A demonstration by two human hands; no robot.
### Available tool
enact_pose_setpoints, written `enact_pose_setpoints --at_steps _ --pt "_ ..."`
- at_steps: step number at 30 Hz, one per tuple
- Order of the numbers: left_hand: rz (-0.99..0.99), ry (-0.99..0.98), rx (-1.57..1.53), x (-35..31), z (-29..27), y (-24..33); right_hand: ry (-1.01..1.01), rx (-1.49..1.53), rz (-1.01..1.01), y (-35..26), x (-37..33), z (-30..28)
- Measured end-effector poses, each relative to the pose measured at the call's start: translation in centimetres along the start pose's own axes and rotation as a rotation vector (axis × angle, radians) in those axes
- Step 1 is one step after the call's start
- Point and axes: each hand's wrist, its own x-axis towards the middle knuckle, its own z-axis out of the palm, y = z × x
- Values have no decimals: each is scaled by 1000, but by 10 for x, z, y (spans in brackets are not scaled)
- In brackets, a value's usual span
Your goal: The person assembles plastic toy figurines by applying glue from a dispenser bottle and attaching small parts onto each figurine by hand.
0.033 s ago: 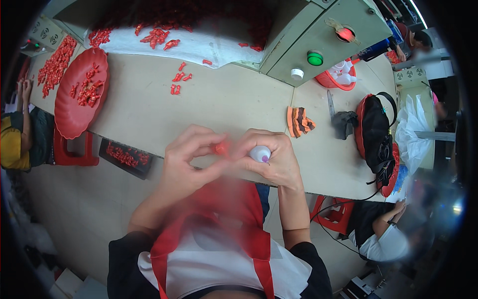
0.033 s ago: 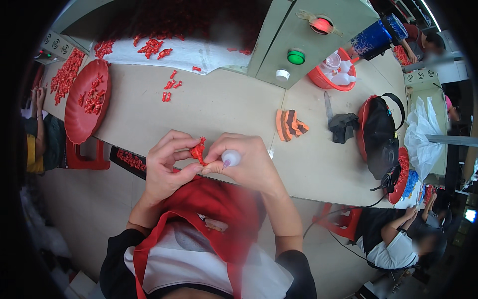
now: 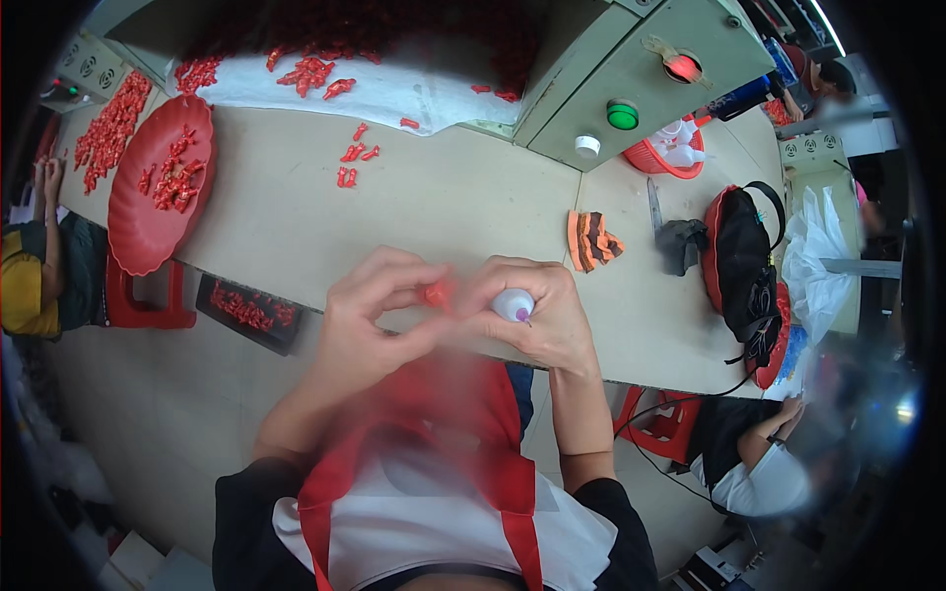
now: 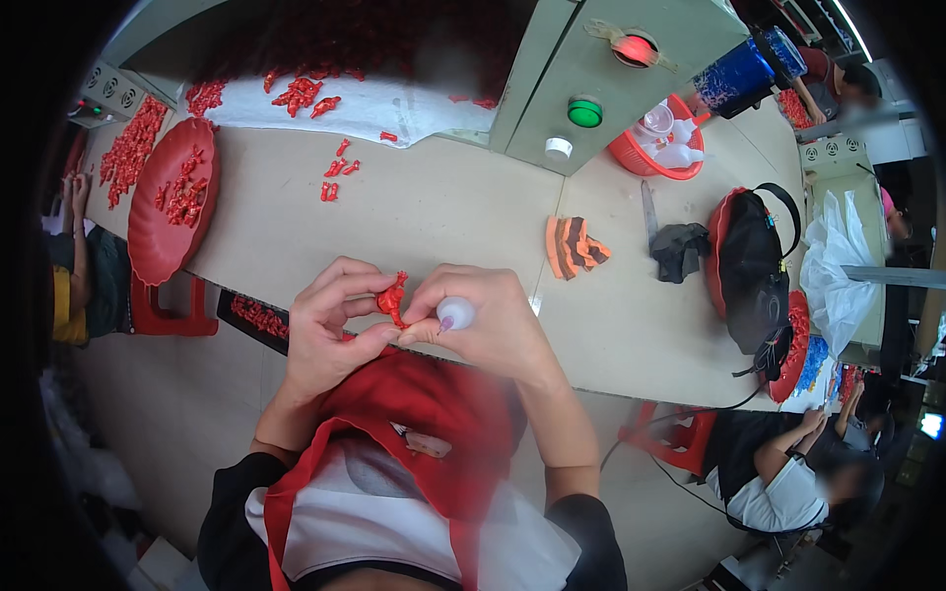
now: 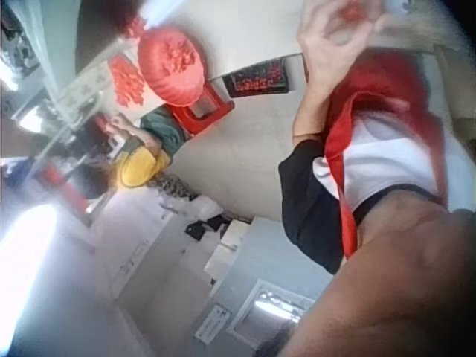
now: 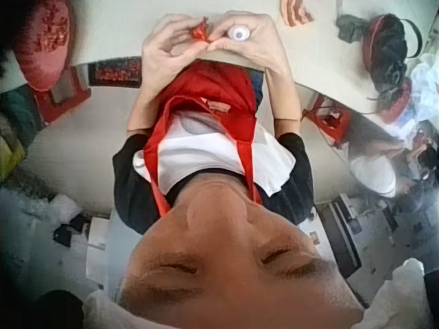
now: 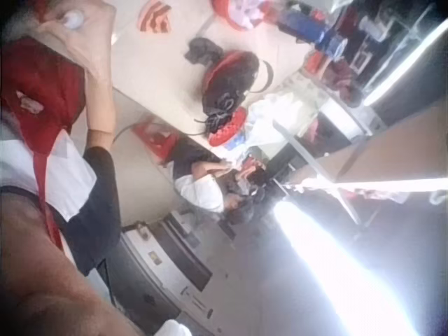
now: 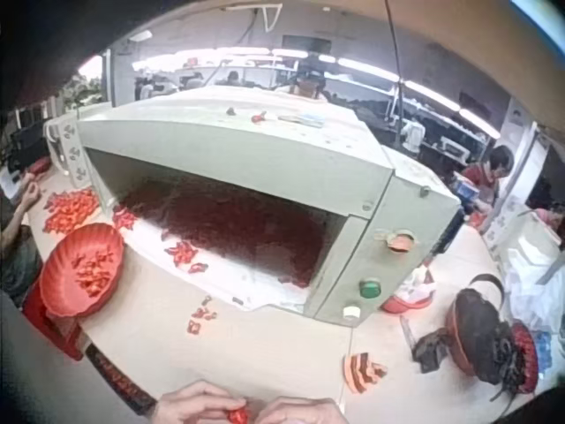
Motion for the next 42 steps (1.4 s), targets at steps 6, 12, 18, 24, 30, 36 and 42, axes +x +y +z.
enact_pose_setpoints --at_steps 6,12,18,24,30,36,42 --pt "-19 -55 -44 2 -5 0 2 13 17 -1 0 3" --pt "21 -37 21 3 -3 3 60 -13 7 -6 -3 6" --pt "22 -24 35 1 -1 0 69 4 68 -7 -6 9" --pt "-12 -28 -55 0 0 -7 125 -29 127 -14 -6 14" --pt "-252 -113 -429 4 -7 -37 179 -137 84 -13 -4 18" --pt "-659 -218 -1284 1 -16 -64 580 -461 11 8 -12 -10" --pt "-795 -162 -1524 1 -8 -65 764 -1103 207 53 -18 -51"
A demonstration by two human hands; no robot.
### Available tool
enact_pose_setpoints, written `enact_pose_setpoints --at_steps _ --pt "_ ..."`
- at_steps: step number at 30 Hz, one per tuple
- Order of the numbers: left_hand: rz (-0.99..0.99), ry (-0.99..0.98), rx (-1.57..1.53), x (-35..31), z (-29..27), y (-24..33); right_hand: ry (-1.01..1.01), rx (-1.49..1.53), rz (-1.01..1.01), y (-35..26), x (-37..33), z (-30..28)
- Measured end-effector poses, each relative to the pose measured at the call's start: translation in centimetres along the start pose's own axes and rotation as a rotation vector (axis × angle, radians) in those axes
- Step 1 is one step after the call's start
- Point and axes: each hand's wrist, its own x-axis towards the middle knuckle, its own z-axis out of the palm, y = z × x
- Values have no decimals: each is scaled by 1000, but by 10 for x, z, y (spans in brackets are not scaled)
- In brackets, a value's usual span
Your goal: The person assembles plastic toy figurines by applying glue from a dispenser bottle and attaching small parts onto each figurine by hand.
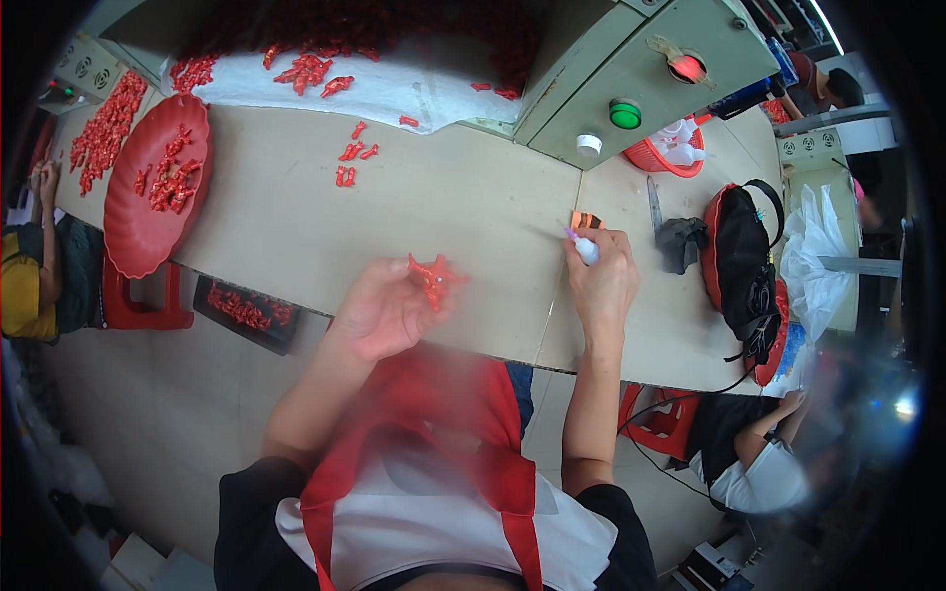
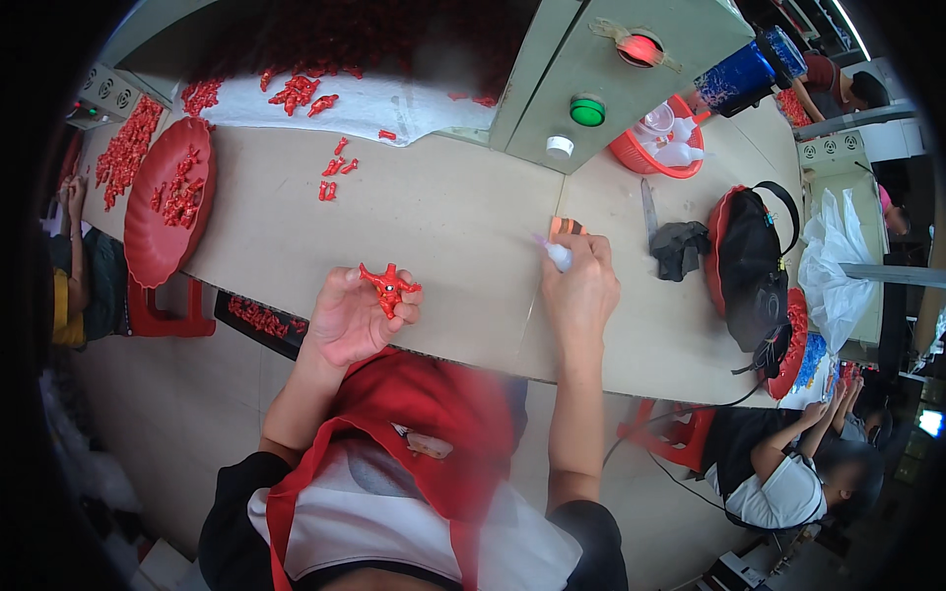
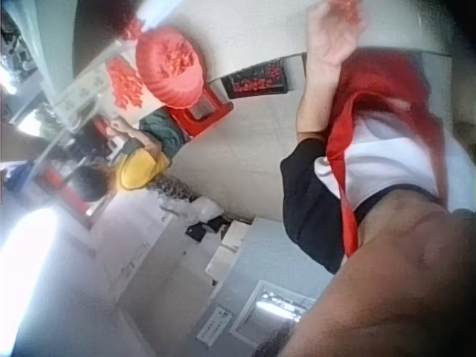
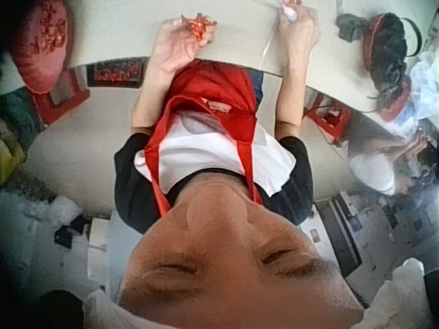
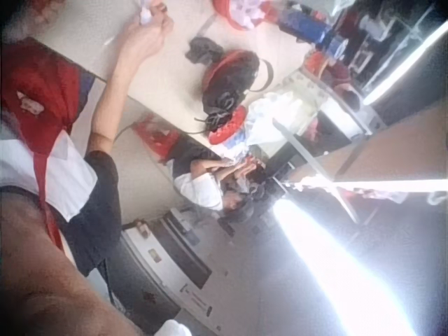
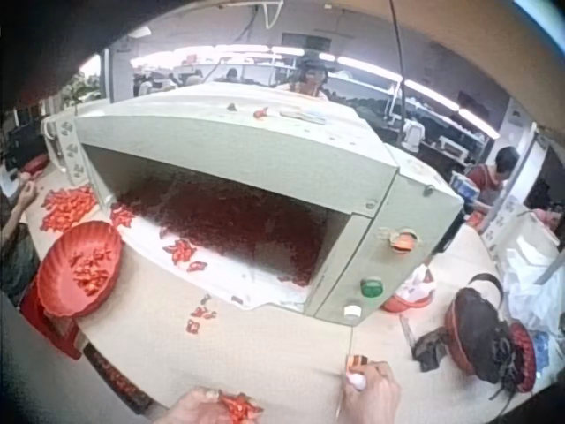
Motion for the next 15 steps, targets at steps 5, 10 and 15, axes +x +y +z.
enact_pose_setpoints --at_steps 5,10,15 --pt "7 26 13 2 2 1 -67 224 83 -4 7 -5" --pt "46 -8 107 6 2 1 -398 1149 -74 -64 -3 -36" --pt "190 -45 177 26 10 -9 -453 819 -266 -77 -3 -49"
